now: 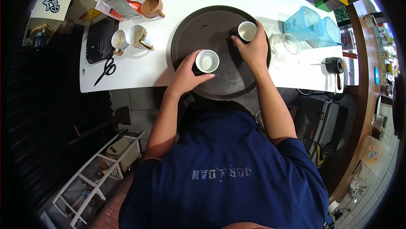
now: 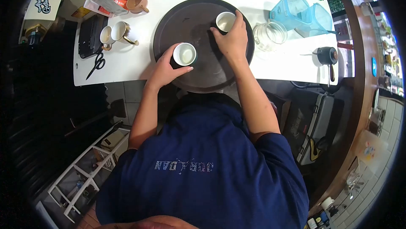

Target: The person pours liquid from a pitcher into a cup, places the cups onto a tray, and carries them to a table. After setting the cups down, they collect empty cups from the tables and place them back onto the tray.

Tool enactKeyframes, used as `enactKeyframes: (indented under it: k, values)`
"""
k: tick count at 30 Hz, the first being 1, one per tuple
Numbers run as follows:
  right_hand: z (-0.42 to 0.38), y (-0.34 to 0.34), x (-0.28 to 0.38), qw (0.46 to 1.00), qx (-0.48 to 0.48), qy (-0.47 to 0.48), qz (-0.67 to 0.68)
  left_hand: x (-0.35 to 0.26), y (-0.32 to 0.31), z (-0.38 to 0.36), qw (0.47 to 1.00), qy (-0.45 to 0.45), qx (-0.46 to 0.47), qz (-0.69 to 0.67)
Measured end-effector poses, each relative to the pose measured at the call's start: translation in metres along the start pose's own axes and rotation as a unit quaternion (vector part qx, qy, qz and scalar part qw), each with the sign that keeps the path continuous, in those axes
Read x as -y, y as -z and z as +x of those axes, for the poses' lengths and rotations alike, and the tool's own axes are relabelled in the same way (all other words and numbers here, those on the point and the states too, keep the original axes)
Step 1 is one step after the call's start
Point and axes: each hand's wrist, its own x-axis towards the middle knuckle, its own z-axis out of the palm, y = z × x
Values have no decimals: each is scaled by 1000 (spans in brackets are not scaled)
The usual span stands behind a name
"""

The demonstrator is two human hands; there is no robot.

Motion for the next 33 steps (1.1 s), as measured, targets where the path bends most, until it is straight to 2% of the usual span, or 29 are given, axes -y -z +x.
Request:
enactKeyframes:
  k: [2,7,9,12,14,16,18,19,20,23,24,33]
  values:
    - [2,3,2,996,23,-69,55,-3,-8,1,999,-1,-45,14]
    - [2,5,3,992,-1,-94,87,0,-14,0,996,39,-71,31]
    - [7,5,4,992,-1,-82,93,1,-11,-4,994,2,-108,-1]
    - [17,7,22,991,5,-76,111,-2,8,-17,985,1,-170,-13]
    - [25,11,45,989,52,-46,134,-1,27,-28,982,2,-187,-24]
    - [30,-2,63,987,54,-35,145,3,49,-39,977,37,-211,13]
    - [37,-24,76,989,9,88,121,20,69,-51,971,37,-234,25]
    - [40,-29,90,984,57,61,158,31,79,-57,964,40,-261,36]
    - [42,-37,99,984,56,63,158,41,89,-62,955,43,-288,47]
    - [50,-71,119,966,147,88,192,58,117,-72,948,75,-306,38]
    - [51,-82,123,966,146,89,193,62,126,-75,945,99,-312,22]
    - [43,-131,152,964,213,106,116,101,169,-72,942,95,-321,28]
